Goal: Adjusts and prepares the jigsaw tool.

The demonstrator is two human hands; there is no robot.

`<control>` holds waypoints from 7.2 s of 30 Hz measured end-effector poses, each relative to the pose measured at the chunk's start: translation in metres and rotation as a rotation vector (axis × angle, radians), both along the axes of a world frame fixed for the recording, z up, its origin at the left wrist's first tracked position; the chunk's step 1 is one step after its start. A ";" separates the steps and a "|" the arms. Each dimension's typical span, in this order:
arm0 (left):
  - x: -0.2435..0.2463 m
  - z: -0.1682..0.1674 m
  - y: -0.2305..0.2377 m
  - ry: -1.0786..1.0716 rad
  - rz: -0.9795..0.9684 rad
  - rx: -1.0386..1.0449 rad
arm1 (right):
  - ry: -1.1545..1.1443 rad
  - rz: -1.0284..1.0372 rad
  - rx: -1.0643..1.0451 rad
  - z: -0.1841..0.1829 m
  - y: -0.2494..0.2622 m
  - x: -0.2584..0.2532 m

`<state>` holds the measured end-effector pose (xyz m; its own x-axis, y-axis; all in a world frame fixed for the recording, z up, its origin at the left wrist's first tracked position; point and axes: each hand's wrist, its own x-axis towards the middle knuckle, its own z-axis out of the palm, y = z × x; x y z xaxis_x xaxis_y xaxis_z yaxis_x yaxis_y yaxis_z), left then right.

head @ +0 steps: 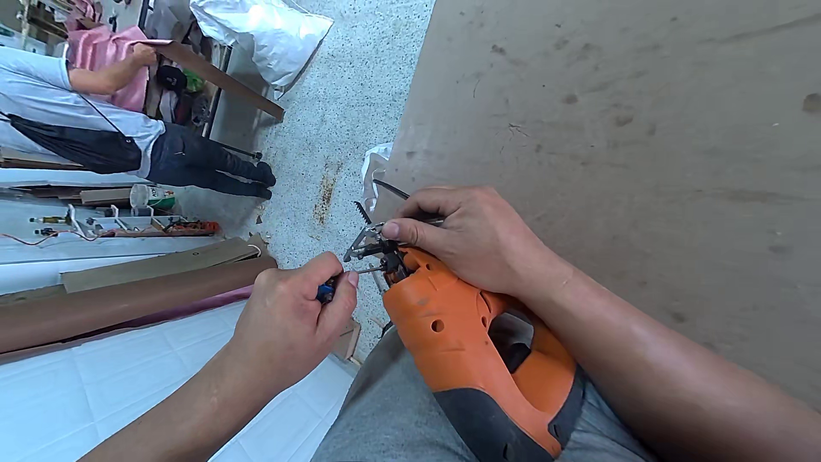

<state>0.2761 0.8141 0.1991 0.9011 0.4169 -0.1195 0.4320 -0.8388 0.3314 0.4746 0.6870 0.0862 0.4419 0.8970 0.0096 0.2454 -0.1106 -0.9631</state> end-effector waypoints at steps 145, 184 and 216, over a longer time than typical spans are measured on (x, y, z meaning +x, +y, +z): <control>0.011 0.039 0.031 0.773 -0.464 0.035 | -0.201 0.014 0.018 -0.009 0.006 -0.019; 0.044 0.033 0.037 0.663 -0.660 0.228 | -0.039 0.048 0.045 -0.013 0.009 0.013; 0.137 -0.016 0.105 -0.340 -1.182 0.083 | 0.305 -0.044 0.141 -0.012 -0.004 0.042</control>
<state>0.4127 0.9190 0.1832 0.7093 -0.6807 0.1830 -0.7047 -0.6791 0.2055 0.5169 0.6832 0.0741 0.4816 0.8764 -0.0065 -0.0585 0.0248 -0.9980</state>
